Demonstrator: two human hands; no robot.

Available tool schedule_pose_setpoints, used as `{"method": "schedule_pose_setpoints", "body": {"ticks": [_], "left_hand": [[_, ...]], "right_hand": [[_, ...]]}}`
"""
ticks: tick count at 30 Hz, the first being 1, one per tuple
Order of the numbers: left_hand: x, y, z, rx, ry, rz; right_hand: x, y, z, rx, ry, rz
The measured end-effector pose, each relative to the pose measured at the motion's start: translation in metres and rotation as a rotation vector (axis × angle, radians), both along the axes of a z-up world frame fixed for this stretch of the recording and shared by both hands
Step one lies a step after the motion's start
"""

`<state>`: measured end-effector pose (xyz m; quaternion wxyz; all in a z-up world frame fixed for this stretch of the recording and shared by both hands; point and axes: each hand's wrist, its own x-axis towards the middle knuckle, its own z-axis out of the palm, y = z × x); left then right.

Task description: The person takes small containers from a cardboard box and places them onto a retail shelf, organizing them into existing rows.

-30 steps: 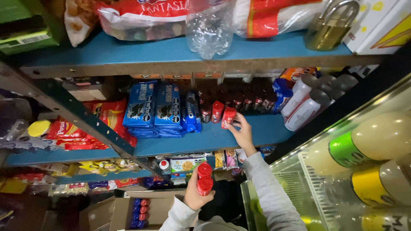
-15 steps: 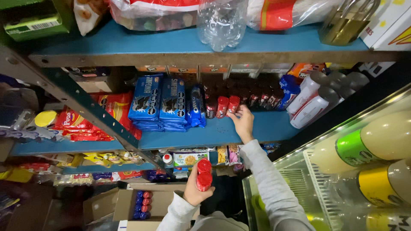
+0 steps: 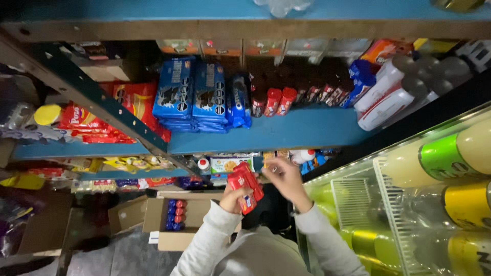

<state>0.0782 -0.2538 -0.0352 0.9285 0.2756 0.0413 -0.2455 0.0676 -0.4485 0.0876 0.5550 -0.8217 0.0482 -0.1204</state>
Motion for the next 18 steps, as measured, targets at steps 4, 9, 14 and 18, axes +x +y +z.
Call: {"method": "schedule_pose_setpoints", "body": {"ticks": [4, 9, 14, 18], "left_hand": [[-0.001, -0.007, 0.003, 0.142, 0.077, 0.120], [-0.007, -0.013, -0.005, 0.198, 0.038, 0.087], [-0.006, -0.008, 0.063, 0.171, -0.093, -0.040], [-0.004, -0.004, 0.060, 0.076, -0.181, -0.096]], "right_hand": [[-0.030, 0.035, -0.019, -0.087, -0.037, 0.048], [-0.037, 0.025, -0.042, 0.026, 0.155, 0.017], [-0.038, 0.009, -0.069, 0.226, 0.154, -0.068], [-0.033, -0.004, -0.052, 0.422, -0.027, -0.123]]}}
